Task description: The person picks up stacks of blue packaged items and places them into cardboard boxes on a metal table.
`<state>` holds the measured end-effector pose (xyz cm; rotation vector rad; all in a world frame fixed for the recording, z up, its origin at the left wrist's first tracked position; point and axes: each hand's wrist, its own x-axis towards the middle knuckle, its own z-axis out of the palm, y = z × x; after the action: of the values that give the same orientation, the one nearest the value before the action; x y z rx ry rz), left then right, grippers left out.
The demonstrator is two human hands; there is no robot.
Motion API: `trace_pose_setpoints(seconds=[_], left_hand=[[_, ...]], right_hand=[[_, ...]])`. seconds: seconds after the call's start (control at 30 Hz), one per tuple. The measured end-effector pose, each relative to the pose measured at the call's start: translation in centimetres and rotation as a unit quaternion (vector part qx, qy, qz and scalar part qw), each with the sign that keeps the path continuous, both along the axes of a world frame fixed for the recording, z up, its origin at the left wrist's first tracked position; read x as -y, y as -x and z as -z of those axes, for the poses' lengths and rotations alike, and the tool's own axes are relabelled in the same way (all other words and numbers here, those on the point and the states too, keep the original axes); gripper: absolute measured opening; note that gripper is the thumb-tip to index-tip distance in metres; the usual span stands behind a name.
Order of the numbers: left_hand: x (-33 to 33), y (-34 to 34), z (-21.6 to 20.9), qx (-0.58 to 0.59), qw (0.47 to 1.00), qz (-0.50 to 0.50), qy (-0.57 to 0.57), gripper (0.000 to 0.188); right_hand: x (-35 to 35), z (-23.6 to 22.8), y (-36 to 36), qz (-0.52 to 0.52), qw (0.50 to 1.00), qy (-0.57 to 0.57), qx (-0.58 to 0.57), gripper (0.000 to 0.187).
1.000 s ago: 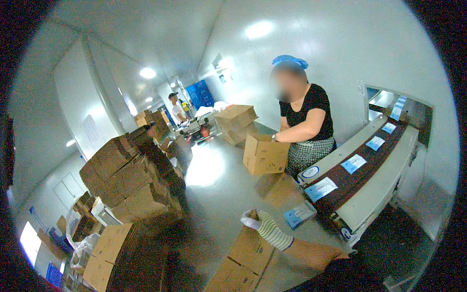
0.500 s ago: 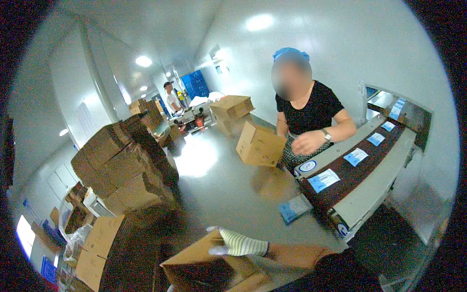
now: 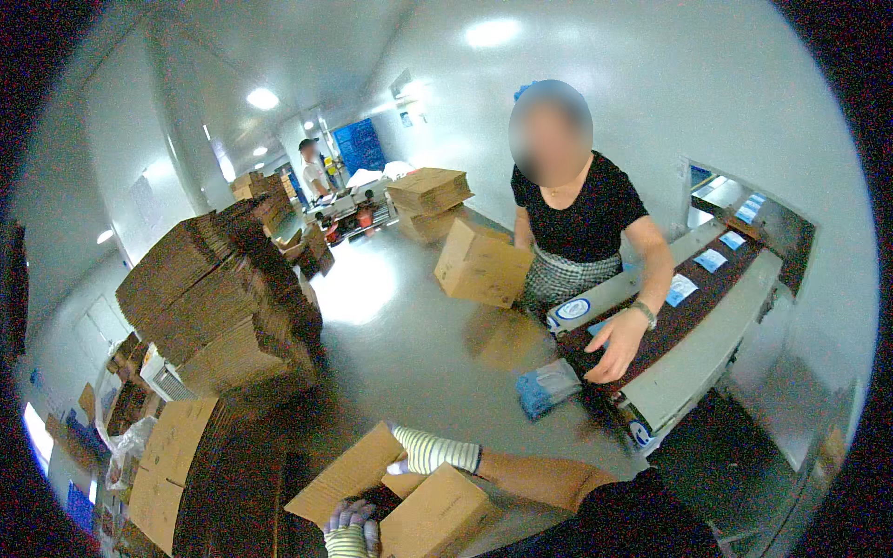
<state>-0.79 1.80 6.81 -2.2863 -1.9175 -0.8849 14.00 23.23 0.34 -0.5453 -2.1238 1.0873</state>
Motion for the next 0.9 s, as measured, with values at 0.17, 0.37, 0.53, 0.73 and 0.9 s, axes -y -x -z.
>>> trace_pose_setpoints(seconds=[0.17, 0.37, 0.53, 0.73, 0.9], left_hand=[[0.5, -1.0, 0.2, -0.241, 0.970, 0.000, -0.030, 0.045], [0.0, -1.9, -1.1, -0.170, 0.979, 0.108, -0.019, 0.055], [-0.3, -3.1, -1.6, -0.039, 0.992, 0.097, -0.070, 0.045], [4.7, -1.5, -1.6, 0.025, 0.991, -0.059, -0.118, 0.034], [5.9, -2.5, -2.2, 0.355, 0.870, -0.255, -0.229, 0.042]], right_hand=[[0.4, -1.8, -1.0, -0.102, 0.990, 0.094, 0.034, 0.045], [-0.3, 0.2, -0.4, -0.104, 0.987, 0.125, 0.011, 0.047], [0.7, -1.5, -1.4, -0.036, 0.991, 0.106, 0.071, 0.051], [1.3, -1.1, -6.0, -0.041, 0.932, 0.302, -0.195, 0.049], [5.8, -4.3, -6.0, 0.017, 0.976, 0.189, -0.107, 0.064]])
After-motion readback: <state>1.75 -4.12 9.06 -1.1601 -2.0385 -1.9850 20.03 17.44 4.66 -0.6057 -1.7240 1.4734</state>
